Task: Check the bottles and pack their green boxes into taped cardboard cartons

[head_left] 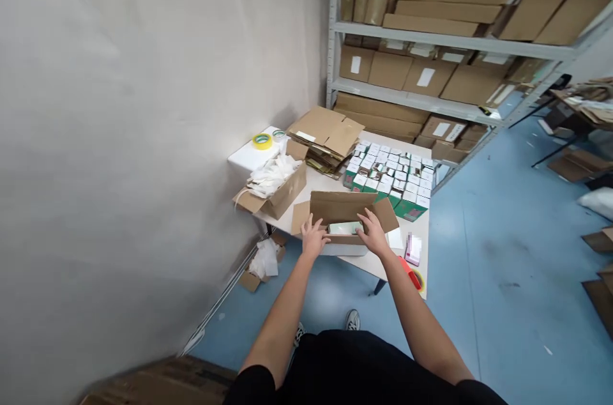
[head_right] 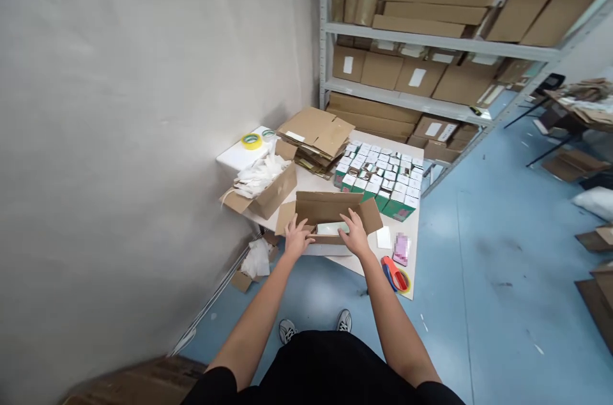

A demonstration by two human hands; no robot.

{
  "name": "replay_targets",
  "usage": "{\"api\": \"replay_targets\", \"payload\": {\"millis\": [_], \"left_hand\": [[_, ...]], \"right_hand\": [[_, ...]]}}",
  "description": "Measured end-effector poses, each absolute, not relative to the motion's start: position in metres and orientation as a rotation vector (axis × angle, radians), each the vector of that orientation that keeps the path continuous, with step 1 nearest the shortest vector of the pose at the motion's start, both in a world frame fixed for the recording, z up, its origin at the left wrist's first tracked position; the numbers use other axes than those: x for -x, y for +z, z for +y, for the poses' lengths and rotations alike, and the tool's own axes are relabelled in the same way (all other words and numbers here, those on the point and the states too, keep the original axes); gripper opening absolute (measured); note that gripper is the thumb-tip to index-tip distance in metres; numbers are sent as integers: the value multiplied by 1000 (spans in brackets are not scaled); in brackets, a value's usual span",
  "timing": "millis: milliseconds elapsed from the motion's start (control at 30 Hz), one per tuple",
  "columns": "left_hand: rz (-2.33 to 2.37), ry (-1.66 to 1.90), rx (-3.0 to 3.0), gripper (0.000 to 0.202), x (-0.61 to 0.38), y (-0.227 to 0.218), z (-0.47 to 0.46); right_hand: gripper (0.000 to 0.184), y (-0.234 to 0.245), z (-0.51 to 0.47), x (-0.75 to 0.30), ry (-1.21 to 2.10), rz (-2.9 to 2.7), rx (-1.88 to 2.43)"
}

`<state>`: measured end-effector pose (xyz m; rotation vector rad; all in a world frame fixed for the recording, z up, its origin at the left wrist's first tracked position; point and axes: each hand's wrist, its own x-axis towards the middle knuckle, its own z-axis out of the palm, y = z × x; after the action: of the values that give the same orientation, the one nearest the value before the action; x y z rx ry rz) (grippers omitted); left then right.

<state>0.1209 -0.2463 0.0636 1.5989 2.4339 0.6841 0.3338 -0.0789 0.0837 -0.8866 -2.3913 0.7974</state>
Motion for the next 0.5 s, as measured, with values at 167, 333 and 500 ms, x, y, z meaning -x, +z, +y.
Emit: {"api": "replay_targets", "payload": {"millis": [167,333,500], "left_hand": [[2524,538,-1536,10,-121,59,-196],[2715,458,-1443,34,-121,53,-188],[2938,893,-879,87,-111,36,-203]], "right_hand": [[50,78,-52,-389,802,-2290,991],[58,71,-36,-416,802,-2126,1148],[66,59,-23,-415,877,-1958,1287]]}}
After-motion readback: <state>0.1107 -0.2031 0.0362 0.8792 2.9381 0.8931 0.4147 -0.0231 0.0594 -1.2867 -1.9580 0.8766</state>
